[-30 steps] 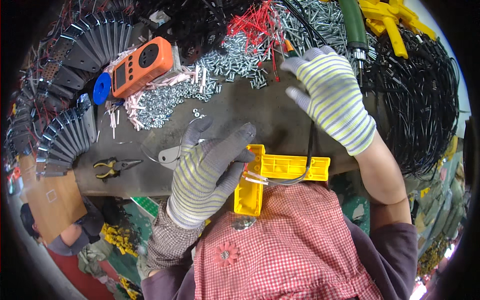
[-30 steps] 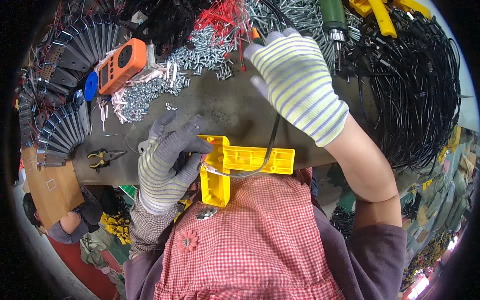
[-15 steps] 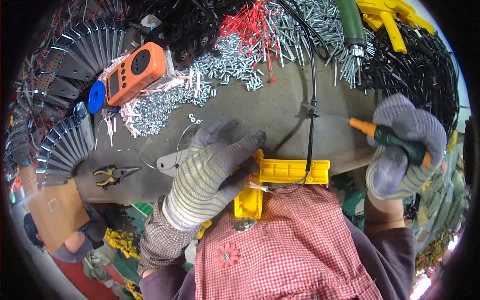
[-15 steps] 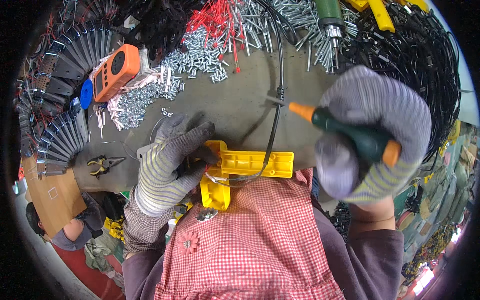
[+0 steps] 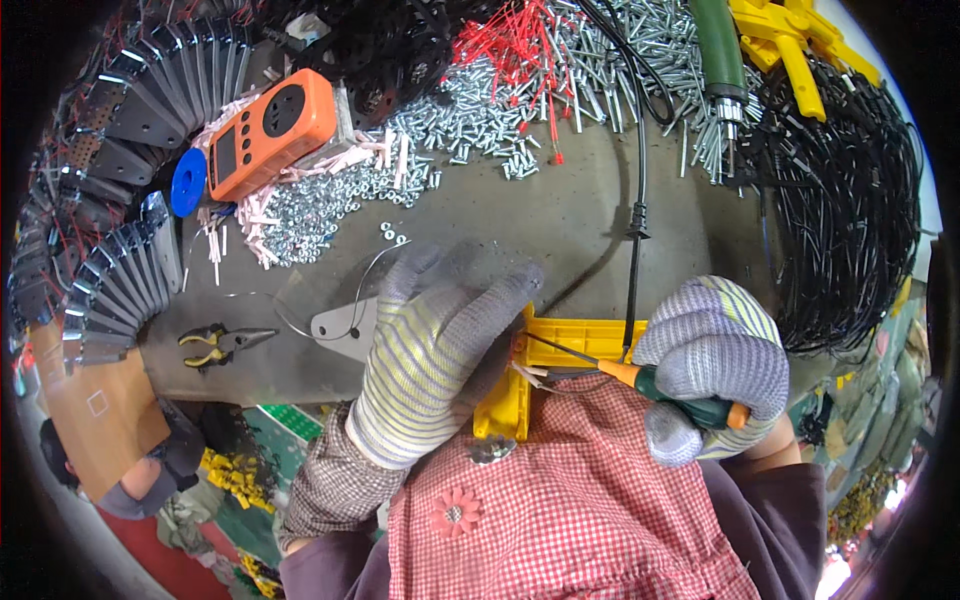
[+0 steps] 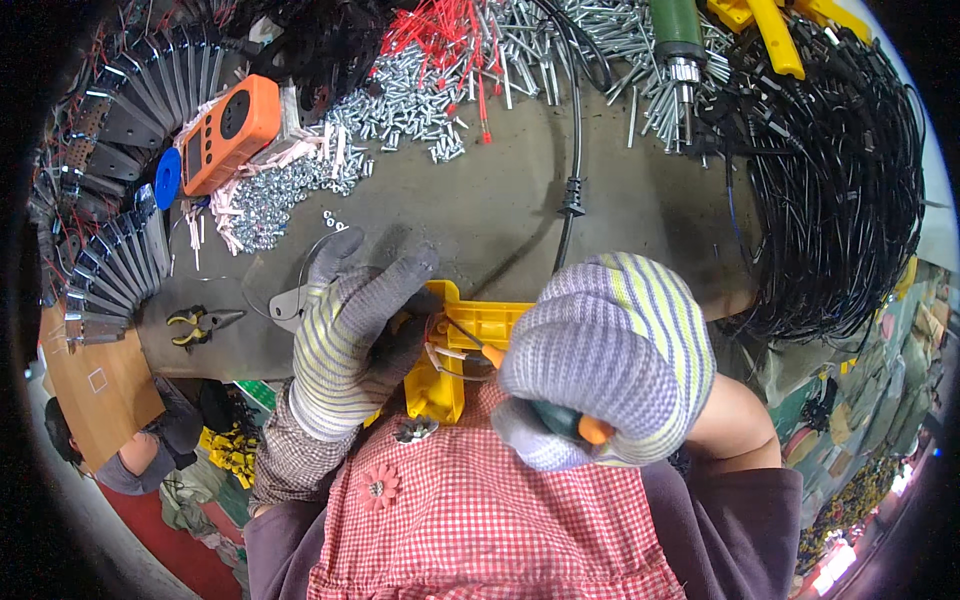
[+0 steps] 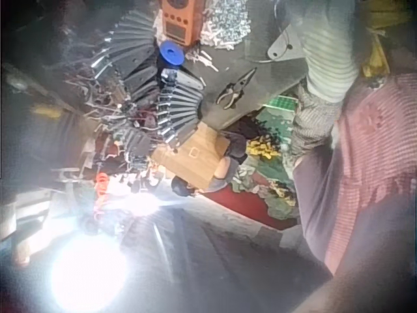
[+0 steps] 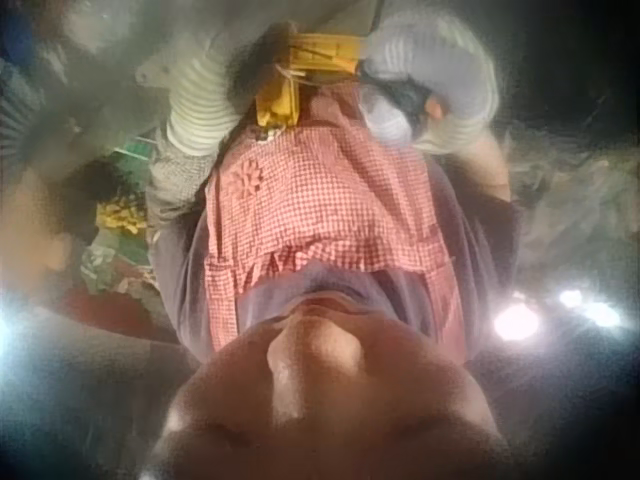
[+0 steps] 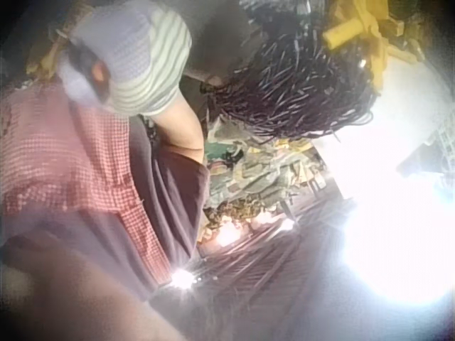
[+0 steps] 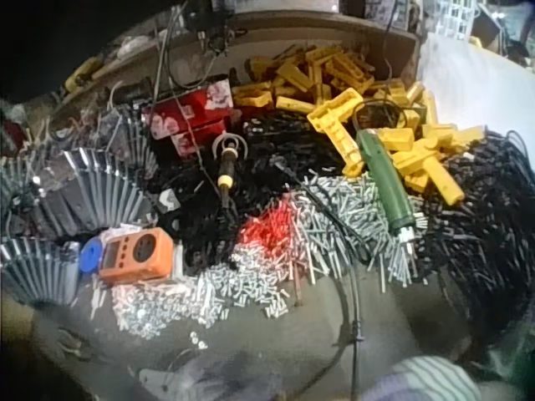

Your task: The person solders wires to a circuit board with a soldering iron, then assembles the circuit board and a metal bracket into a yellow plastic electronic housing using a screwdriver to secure them with screws. Pliers are used to manipulate the wires and other small parts during the assembly process.

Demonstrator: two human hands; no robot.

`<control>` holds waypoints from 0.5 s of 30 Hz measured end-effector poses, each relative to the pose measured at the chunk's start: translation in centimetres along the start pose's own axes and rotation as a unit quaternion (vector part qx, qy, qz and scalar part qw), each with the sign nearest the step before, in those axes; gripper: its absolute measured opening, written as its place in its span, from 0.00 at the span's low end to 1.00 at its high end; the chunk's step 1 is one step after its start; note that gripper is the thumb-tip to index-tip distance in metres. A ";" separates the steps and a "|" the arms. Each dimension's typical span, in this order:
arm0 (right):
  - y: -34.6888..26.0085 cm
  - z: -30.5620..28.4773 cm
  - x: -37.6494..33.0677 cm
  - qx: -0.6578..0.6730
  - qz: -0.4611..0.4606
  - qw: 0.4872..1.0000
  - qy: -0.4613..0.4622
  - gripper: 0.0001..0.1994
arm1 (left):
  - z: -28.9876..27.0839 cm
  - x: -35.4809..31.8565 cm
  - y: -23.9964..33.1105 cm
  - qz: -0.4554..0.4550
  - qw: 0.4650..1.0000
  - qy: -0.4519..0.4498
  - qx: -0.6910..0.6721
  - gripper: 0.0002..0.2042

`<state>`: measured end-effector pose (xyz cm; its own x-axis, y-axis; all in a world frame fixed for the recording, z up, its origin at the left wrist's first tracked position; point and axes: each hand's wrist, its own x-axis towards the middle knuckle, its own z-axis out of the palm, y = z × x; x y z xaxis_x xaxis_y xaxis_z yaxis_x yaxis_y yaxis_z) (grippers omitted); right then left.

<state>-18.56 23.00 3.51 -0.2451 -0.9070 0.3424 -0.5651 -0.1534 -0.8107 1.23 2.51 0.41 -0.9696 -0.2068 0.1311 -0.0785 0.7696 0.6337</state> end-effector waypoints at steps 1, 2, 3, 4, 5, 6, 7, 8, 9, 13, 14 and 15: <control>-0.3 0.4 0.7 0.004 -0.006 1.000 -0.028 0.16 | -0.1 -0.2 0.0 -0.016 1.000 -0.023 -0.006 0.32; -0.2 0.2 0.4 0.005 -0.007 0.999 -0.032 0.16 | -0.1 -0.3 0.0 -0.019 1.000 -0.020 -0.007 0.32; -0.1 0.1 0.1 -0.007 -0.010 0.998 -0.054 0.17 | -0.1 -0.4 -0.1 -0.019 1.000 -0.022 -0.011 0.31; -0.1 -0.1 -0.1 -0.020 -0.013 0.997 -0.075 0.18 | -0.1 -0.3 -0.1 -0.016 0.999 -0.025 -0.016 0.31; -0.1 -0.1 -0.2 -0.033 -0.016 0.995 -0.096 0.20 | -0.1 -0.3 -0.2 -0.018 0.999 -0.022 -0.017 0.31; 0.0 -0.2 -0.3 -0.047 -0.019 0.992 -0.117 0.22 | -0.2 -0.3 -0.3 -0.011 1.000 -0.019 -0.010 0.31; 0.0 -0.2 -0.3 -0.061 -0.020 0.989 -0.136 0.25 | -0.1 -0.2 -0.4 -0.003 1.000 -0.018 -0.006 0.31; 0.1 -0.2 -0.4 -0.076 -0.020 0.985 -0.155 0.27 | -0.1 -0.1 -0.3 -0.002 1.000 -0.017 -0.008 0.31; 0.1 -0.2 -0.4 -0.092 -0.020 0.980 -0.174 0.30 | -0.1 0.1 -0.2 -0.007 1.000 -0.024 0.002 0.31; 0.0 0.8 1.7 -0.154 -0.066 0.976 -0.141 0.31 | 0.2 0.4 0.4 -0.030 0.998 -0.061 -0.002 0.30; -0.8 1.0 2.9 -0.144 -0.089 0.977 -0.128 0.29 | -0.2 0.4 0.7 -0.031 0.998 -0.058 -0.002 0.30; -2.4 1.9 3.4 -0.194 -0.050 0.978 -0.053 0.22 | -1.1 0.5 1.2 -0.005 1.000 0.002 0.007 0.28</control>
<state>-16.52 19.53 5.72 -0.1029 -0.9337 0.3429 -0.8434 -0.1009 -0.5278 0.92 2.61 2.09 -0.9678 -0.2173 0.1273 -0.0919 0.7754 0.6248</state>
